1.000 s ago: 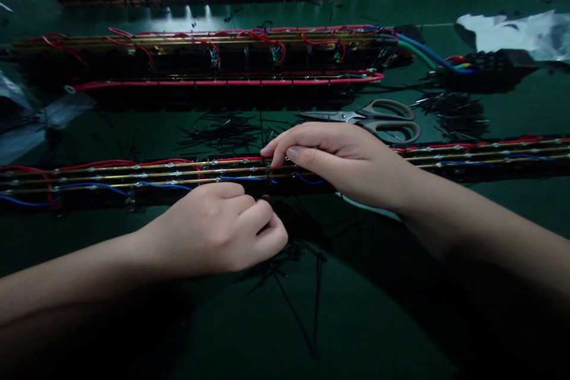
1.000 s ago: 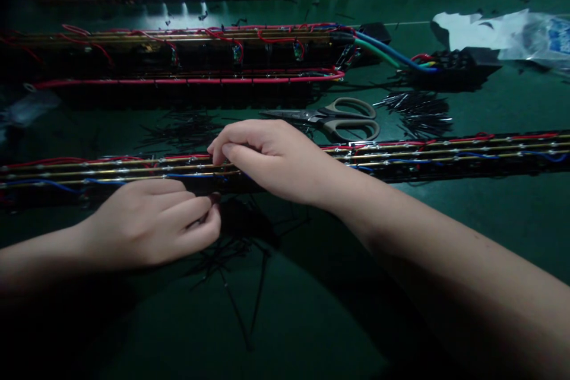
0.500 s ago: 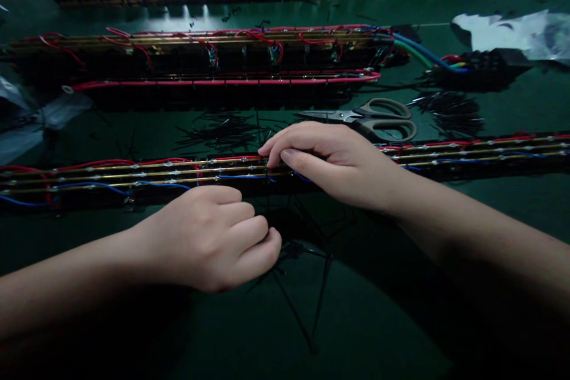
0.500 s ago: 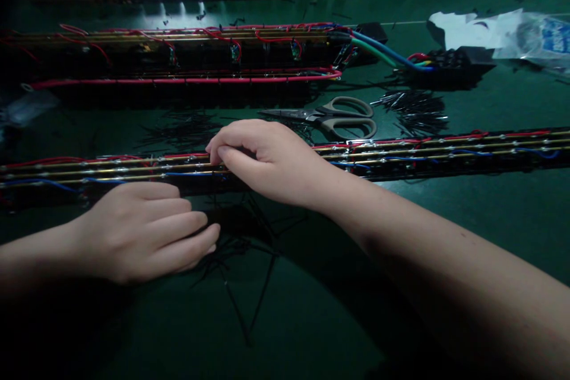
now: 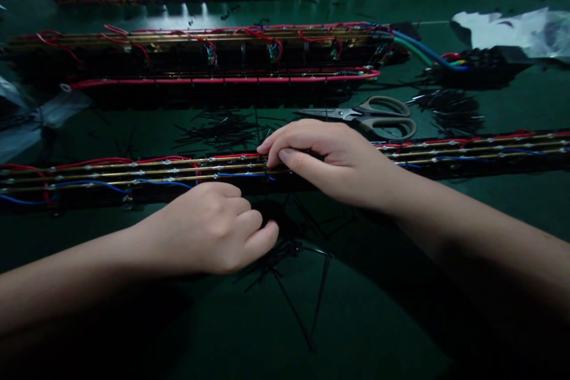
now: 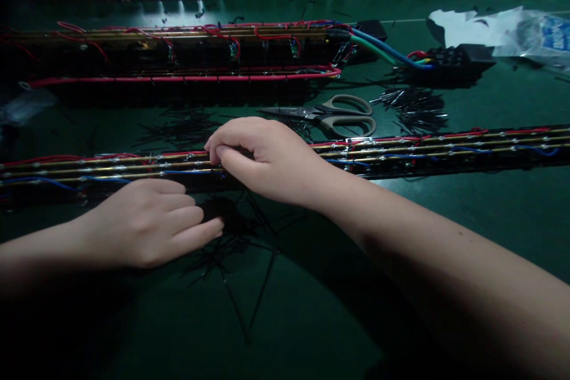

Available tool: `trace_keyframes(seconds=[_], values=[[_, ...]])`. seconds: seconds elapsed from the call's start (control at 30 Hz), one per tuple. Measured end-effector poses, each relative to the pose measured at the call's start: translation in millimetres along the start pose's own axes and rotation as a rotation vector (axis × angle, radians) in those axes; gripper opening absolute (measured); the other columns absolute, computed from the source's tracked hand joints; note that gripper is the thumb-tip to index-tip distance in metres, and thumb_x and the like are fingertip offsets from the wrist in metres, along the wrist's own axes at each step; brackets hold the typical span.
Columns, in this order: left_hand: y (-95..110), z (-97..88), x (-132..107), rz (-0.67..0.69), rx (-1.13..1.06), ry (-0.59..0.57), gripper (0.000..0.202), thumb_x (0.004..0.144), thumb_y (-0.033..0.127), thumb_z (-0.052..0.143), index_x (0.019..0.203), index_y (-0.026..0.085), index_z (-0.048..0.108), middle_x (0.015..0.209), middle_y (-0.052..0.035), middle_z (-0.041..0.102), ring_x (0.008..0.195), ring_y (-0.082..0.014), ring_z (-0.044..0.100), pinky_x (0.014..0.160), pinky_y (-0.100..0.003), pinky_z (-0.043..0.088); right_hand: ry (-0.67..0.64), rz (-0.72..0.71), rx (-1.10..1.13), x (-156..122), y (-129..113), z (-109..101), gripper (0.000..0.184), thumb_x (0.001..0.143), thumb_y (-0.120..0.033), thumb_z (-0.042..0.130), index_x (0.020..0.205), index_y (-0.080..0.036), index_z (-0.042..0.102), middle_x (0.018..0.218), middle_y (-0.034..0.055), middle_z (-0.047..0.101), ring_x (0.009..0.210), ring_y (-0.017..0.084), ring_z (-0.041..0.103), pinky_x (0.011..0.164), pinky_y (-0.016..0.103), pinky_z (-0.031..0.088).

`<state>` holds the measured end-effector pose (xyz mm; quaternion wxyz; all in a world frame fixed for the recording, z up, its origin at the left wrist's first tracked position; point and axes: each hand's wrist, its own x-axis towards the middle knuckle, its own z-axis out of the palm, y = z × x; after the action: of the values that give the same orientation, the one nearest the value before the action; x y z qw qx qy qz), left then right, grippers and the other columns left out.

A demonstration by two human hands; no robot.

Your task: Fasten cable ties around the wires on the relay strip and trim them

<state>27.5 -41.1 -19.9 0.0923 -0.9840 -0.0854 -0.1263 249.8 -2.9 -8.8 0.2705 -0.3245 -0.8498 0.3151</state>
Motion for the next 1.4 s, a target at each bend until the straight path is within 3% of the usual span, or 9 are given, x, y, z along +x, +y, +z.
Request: trace_keyframes(seconds=[0.2,0.33,0.47,0.77,0.93,1.13,1.4], values=[[2,0.1,0,-0.031,-0.093,-0.033,0.021,0.093,0.01,0.056,0.077,0.018,0.068,0.055,0.0031,0.056,0.045,-0.017,0.048,0.048,-0.033,0.035,-0.001,0.002,0.001,0,-1,0,0.026,0.092,-0.011,0.047,0.087,-0.014,0.072,0.104,0.0079,0.076,0.099,0.019,0.068,0.089,0.033,0.05],[3,0.7,1,-0.105,-0.218,0.028,0.019,0.095,0.016,0.055,0.082,0.017,0.068,0.06,0.0026,0.063,0.048,-0.0159,0.052,0.05,-0.032,0.037,-0.004,0.008,0.013,0,-1,1,0.025,0.092,-0.011,0.048,0.087,-0.015,0.072,0.104,0.0079,0.076,0.098,0.019,0.068,0.088,0.032,0.05],[2,0.6,2,-0.248,-0.392,0.12,0.016,0.094,0.019,0.053,0.082,0.018,0.064,0.058,0.0044,0.06,0.049,-0.0131,0.051,0.05,-0.028,0.037,-0.003,-0.006,0.015,-1,0,0,0.023,0.093,-0.013,0.049,0.087,-0.015,0.072,0.103,0.0082,0.075,0.099,0.019,0.067,0.089,0.033,0.05],[-1,-0.8,5,-0.564,-0.877,0.025,0.014,0.091,0.017,0.048,0.079,0.019,0.056,0.055,0.0091,0.05,0.045,-0.0045,0.045,0.046,-0.012,0.034,0.007,-0.091,0.07,-3,2,-4,0.015,0.091,-0.015,0.056,0.088,-0.015,0.071,0.101,0.0087,0.075,0.1,0.02,0.066,0.094,0.037,0.049],[1,-1.2,5,-0.674,-0.999,0.003,0.013,0.092,0.021,0.05,0.08,0.018,0.055,0.058,0.0082,0.053,0.049,-0.0044,0.047,0.048,-0.011,0.034,-0.017,-0.121,0.23,-5,1,-8,0.016,0.092,-0.02,0.058,0.079,-0.014,0.067,0.09,0.008,0.073,0.09,0.018,0.064,0.085,0.034,0.051],[1,-4.9,5,-0.771,-1.133,0.054,0.014,0.094,0.026,0.05,0.082,0.018,0.055,0.059,0.0078,0.05,0.05,-0.0052,0.043,0.048,-0.014,0.033,-0.096,-0.174,0.365,-4,3,-13,0.007,0.084,-0.018,0.071,0.082,-0.013,0.067,0.084,0.0048,0.071,0.082,0.015,0.065,0.079,0.03,0.052],[-2,-7.7,4,-0.821,-1.334,0.122,0.018,0.099,0.03,0.048,0.085,0.019,0.052,0.064,0.0067,0.046,0.054,-0.0063,0.04,0.049,-0.017,0.032,-0.125,-0.11,0.434,0,6,-16,0.011,0.082,-0.02,0.078,0.085,-0.012,0.07,0.083,0.0034,0.071,0.08,0.014,0.067,0.075,0.026,0.054]])
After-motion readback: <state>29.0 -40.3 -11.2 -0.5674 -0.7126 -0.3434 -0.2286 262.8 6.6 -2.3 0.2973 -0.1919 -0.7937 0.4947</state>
